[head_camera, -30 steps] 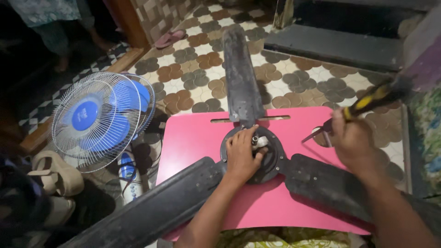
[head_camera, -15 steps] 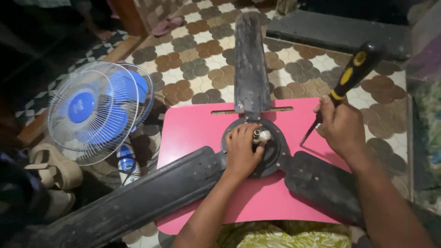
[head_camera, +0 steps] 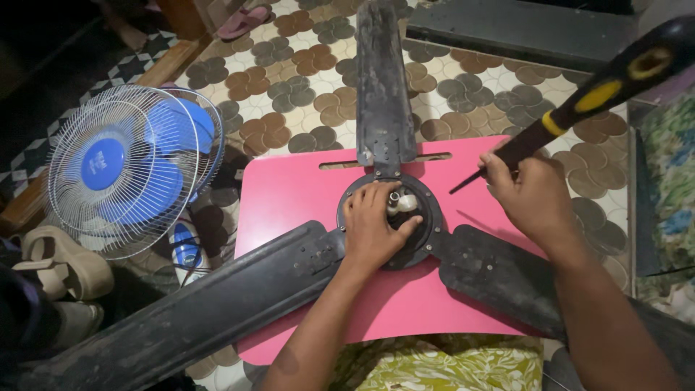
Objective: The person uses a screwdriver to loosen and tighten screws on the central hub of a ceiling fan motor assembly placed on a pink table. The person repeatedly adjusts the screwdriver and repositions their hands to access different screws around the hub.
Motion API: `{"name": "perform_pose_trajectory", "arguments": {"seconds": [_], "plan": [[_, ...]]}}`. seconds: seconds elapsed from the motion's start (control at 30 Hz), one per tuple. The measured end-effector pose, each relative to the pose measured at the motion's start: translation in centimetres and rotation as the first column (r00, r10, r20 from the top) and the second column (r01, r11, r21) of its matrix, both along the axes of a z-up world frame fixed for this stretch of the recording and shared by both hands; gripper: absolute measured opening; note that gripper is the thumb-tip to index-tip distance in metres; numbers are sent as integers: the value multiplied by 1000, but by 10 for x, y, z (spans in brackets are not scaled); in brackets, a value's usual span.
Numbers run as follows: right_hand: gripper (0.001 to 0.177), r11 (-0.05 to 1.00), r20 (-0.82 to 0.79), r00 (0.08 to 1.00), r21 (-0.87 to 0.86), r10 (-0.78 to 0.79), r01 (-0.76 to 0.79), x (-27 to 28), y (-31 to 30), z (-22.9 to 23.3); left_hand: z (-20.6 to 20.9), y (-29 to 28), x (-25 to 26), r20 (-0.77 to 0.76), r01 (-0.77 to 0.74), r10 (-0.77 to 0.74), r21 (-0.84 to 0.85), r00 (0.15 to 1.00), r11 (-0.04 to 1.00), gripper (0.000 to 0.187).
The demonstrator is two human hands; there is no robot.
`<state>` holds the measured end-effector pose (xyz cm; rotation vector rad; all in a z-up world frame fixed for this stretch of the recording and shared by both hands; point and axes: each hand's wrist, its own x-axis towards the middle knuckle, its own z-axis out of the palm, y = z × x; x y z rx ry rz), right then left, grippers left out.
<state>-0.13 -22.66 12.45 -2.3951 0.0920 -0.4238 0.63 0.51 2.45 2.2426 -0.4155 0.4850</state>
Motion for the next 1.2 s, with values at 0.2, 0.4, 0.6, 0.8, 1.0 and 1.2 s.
{"name": "perform_pose_trajectory", "arguments": {"seconds": [0.2, 0.4, 0.6, 0.8, 1.0, 1.2], "plan": [[35, 999, -75, 997, -39, 18, -21, -19, 19, 25, -9, 0, 1, 42, -14, 16, -30, 999, 999, 58], [33, 999, -168, 985, -26, -36, 32, -34, 22, 27, -12, 2, 2, 29, -16, 17, -33, 999, 999, 55], [37, 999, -177, 983, -17, -52, 49, -41, 19, 25, -9, -2, 0, 45, -27, 27, -14, 999, 1000, 53], [45, 996, -283, 956, -73, -77, 59, -42, 18, 22, -9, -2, -1, 47, -38, 38, -13, 998, 999, 50], [47, 995, -242, 968, -89, -63, 43, -40, 18, 18, -8, -1, -1, 52, -39, 41, -39, 998, 998, 50], [50, 993, -281, 956, -103, -82, 55, -37, 17, 17, -7, -1, -1, 40, -42, 43, -37, 998, 998, 49]]}}
